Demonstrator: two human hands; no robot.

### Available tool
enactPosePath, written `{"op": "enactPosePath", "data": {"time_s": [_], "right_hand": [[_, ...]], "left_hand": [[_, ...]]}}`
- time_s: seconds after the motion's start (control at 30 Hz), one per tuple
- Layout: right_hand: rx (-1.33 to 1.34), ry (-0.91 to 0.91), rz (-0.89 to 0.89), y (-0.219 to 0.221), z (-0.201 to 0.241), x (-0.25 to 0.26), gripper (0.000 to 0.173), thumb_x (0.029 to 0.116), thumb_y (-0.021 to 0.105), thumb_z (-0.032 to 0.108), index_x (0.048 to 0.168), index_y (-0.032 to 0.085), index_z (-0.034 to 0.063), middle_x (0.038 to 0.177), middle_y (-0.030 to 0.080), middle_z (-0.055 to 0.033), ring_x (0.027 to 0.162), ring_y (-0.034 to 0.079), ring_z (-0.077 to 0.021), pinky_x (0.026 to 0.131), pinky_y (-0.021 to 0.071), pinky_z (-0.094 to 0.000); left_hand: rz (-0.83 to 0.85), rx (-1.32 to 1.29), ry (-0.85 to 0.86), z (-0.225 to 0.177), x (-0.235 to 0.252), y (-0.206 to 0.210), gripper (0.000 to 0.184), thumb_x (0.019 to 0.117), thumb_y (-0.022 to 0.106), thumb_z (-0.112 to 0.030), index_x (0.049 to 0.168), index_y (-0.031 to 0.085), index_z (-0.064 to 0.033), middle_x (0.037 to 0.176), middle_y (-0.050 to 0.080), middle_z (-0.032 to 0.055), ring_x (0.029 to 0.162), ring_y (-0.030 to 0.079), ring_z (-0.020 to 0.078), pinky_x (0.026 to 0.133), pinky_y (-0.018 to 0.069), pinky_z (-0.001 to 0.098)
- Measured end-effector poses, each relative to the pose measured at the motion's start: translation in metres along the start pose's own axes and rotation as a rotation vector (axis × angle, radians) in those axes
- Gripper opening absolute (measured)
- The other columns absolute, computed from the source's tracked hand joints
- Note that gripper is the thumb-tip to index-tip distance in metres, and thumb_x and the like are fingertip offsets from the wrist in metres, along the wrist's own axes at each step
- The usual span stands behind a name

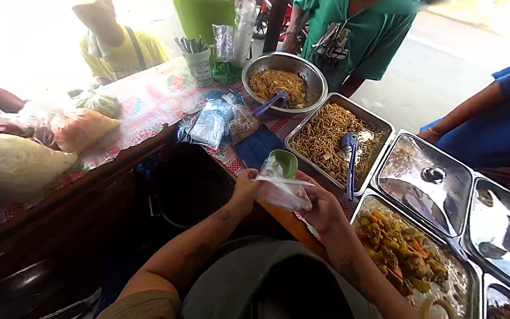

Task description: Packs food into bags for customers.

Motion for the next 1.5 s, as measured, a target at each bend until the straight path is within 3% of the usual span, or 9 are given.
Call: {"op": "enactPosePath", "data": {"time_s": [0.13, 0.2, 0.3, 0.47, 0.6, 0.73, 0.93, 1.1, 1.5], "right_hand": [[-0.404, 0.02, -0.418, -0.022, 0.003, 0.043, 0.039, 0.1103, 0.046, 0.03, 0.134, 0.048, -0.0013, 0.098, 0.064, -0.0136, 0.079, 0.065, -0.019, 0.07, 0.0573, -0.0367], [-0.654, 0.044, -0.502, -0.028, 0.003, 0.065, 0.049, 0.1049, 0.06, 0.023, 0.141, 0.045, -0.0065, 0.125, 0.061, -0.0247, 0.107, 0.064, -0.0293, 0.092, 0.054, -0.0453], [-0.84, 0.045, -0.539, -0.018, 0.009, 0.073, 0.037, 0.0946, 0.066, 0.003, 0.13, 0.059, -0.0048, 0.118, 0.066, -0.0227, 0.104, 0.065, -0.0284, 0.092, 0.0522, -0.0457], [-0.984, -0.253, -0.173, 0.009, 0.045, 0.026, 0.029, 0.0937, 0.059, 0.005, 0.12, 0.069, -0.0024, 0.098, 0.073, -0.0089, 0.082, 0.066, -0.0063, 0.078, 0.0567, -0.0261], [-1.236, -0.254, 0.088, 0.029, 0.053, 0.002, 0.025, 0.0947, 0.058, 0.01, 0.113, 0.073, 0.0011, 0.09, 0.07, -0.0094, 0.073, 0.061, -0.0098, 0.07, 0.0531, -0.0275], [-1.224, -0.039, 0.179, 0.019, 0.071, 0.002, 0.026, 0.098, 0.067, 0.018, 0.113, 0.068, -0.004, 0.096, 0.069, -0.0119, 0.081, 0.065, -0.0132, 0.077, 0.0562, -0.0322], [-1.547, 0.325, -0.739, -0.098, 0.119, 0.045, 0.059, 0.0974, 0.068, 0.024, 0.148, 0.047, 0.0016, 0.137, 0.057, -0.0286, 0.126, 0.057, -0.0471, 0.102, 0.0454, -0.065], [-1.656, 0.444, -0.762, -0.101, 0.125, 0.05, 0.072, 0.0908, 0.062, 0.003, 0.157, 0.034, 0.0035, 0.136, 0.058, -0.0278, 0.13, 0.055, -0.0454, 0.103, 0.0468, -0.0606], [-1.485, 0.076, -0.773, -0.17, 0.2, 0.145, 0.055, 0.1068, 0.043, 0.009, 0.161, 0.034, 0.0137, 0.141, 0.056, -0.0287, 0.13, 0.056, -0.0454, 0.107, 0.0446, -0.0625]], "left_hand": [[0.031, -0.114, -0.068, 0.002, 0.023, 0.0, 0.041, 0.1063, 0.046, -0.013, 0.145, 0.038, -0.0031, 0.099, 0.062, 0.0125, 0.08, 0.063, 0.0174, 0.072, 0.055, 0.0342], [0.091, -0.046, -0.089, 0.001, 0.029, 0.005, 0.049, 0.1042, 0.049, -0.011, 0.15, 0.033, -0.0033, 0.107, 0.061, 0.0167, 0.085, 0.064, 0.0201, 0.076, 0.0553, 0.0367], [0.201, 0.025, -0.086, -0.006, 0.043, 0.007, 0.058, 0.1005, 0.051, -0.006, 0.153, 0.026, -0.0042, 0.111, 0.062, 0.019, 0.089, 0.065, 0.0211, 0.08, 0.0551, 0.0379], [0.933, 0.25, 0.028, -0.038, 0.075, 0.018, 0.075, 0.0841, 0.06, -0.024, 0.152, 0.033, -0.0104, 0.093, 0.066, -0.0026, 0.077, 0.063, 0.0025, 0.073, 0.0541, 0.0226], [1.469, 0.397, 0.116, -0.063, 0.073, 0.055, 0.081, 0.0967, 0.052, -0.061, 0.151, 0.04, -0.0026, 0.122, 0.07, 0.0027, 0.108, 0.066, 0.0064, 0.097, 0.0532, 0.0271], [1.43, 0.872, 0.184, -0.06, 0.023, 0.104, 0.027, 0.0991, 0.052, -0.007, 0.12, 0.064, 0.0048, 0.107, 0.066, 0.0171, 0.095, 0.061, 0.0205, 0.086, 0.0487, 0.0431], [1.367, 0.824, 0.031, -0.043, 0.039, 0.108, 0.042, 0.0907, 0.069, -0.002, 0.131, 0.058, 0.0031, 0.116, 0.065, 0.0168, 0.101, 0.063, 0.0175, 0.092, 0.0518, 0.0371], [1.23, 0.34, 0.057, -0.035, 0.059, 0.106, 0.057, 0.0946, 0.06, -0.02, 0.146, 0.044, -0.0009, 0.128, 0.062, 0.0033, 0.115, 0.06, 0.004, 0.102, 0.0498, 0.0263], [0.877, 0.1, 0.22, -0.071, 0.118, 0.107, 0.036, 0.0915, 0.061, -0.005, 0.126, 0.054, -0.0026, 0.109, 0.069, -0.0029, 0.104, 0.065, 0.001, 0.094, 0.0541, 0.0235]]}}
Point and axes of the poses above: each hand's wrist, its own x-axis towards the middle knuckle, its own y-axis out of the palm, z = x × y, the point moved 7 cm from there along x, towards the middle knuckle
